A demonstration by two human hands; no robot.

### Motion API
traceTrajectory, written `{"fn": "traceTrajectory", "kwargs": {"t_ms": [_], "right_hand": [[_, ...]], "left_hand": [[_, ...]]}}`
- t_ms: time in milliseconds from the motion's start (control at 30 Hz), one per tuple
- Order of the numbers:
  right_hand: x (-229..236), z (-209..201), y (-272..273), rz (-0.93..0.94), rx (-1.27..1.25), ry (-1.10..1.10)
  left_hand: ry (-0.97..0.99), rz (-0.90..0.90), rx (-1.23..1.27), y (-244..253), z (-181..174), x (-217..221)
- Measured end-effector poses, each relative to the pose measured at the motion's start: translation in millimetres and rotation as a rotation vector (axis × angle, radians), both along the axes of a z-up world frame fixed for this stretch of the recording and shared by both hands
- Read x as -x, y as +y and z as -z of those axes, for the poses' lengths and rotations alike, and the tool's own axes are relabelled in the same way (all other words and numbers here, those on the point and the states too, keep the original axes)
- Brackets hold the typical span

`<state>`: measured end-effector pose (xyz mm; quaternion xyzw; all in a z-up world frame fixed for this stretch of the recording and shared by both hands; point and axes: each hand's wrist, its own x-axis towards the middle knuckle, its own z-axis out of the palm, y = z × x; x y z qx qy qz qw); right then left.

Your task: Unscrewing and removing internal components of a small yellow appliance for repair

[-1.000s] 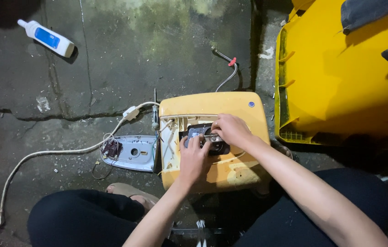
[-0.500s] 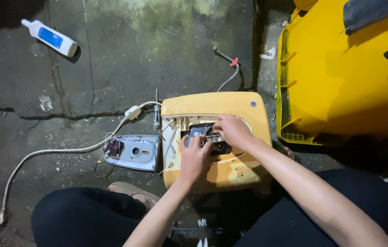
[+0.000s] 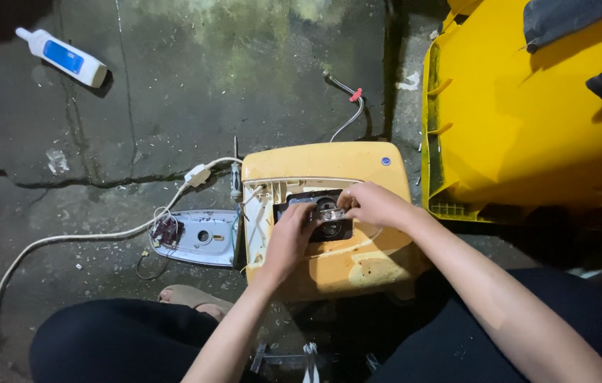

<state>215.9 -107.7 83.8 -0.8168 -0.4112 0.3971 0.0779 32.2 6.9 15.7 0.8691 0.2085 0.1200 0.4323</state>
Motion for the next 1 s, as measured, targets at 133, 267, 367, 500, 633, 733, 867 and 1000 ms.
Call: {"fn": "traceTrajectory", "kwargs": {"t_ms": [133,267,367,500,633,733,867,1000], "right_hand": [[-5,33,-11,-0.034,-0.072,-0.061],[-3,36,-15,-0.089,-0.126,-0.136],[-3,41,-16,-0.095,-0.132,-0.151],[-1,41,-14,-0.084,-0.113,-0.148],[0,36,-13,-0.078,-0.095,-0.155],[0,36,-11,-0.113,-0.091,-0.162],[0,32,-9,-0.165,-0.072,-0.206],[6,25,-8,-0.180,-0.095,-0.211]], "left_hand": [[0.062,0.096,-0.037,14,12,0],[0.065,0.185,-0.125,16,-4,3],[0.033,0.203,-0.149,17,-4,2],[0.059,0.187,-0.094,19,-4,1],[0.065,0.178,-0.094,19,4,0],[0.085,0.171,-0.102,19,4,-1],[0.179,0.204,-0.189,20,-9,-1],[0.311,0.379,-0.357,30,-32,11]]}}
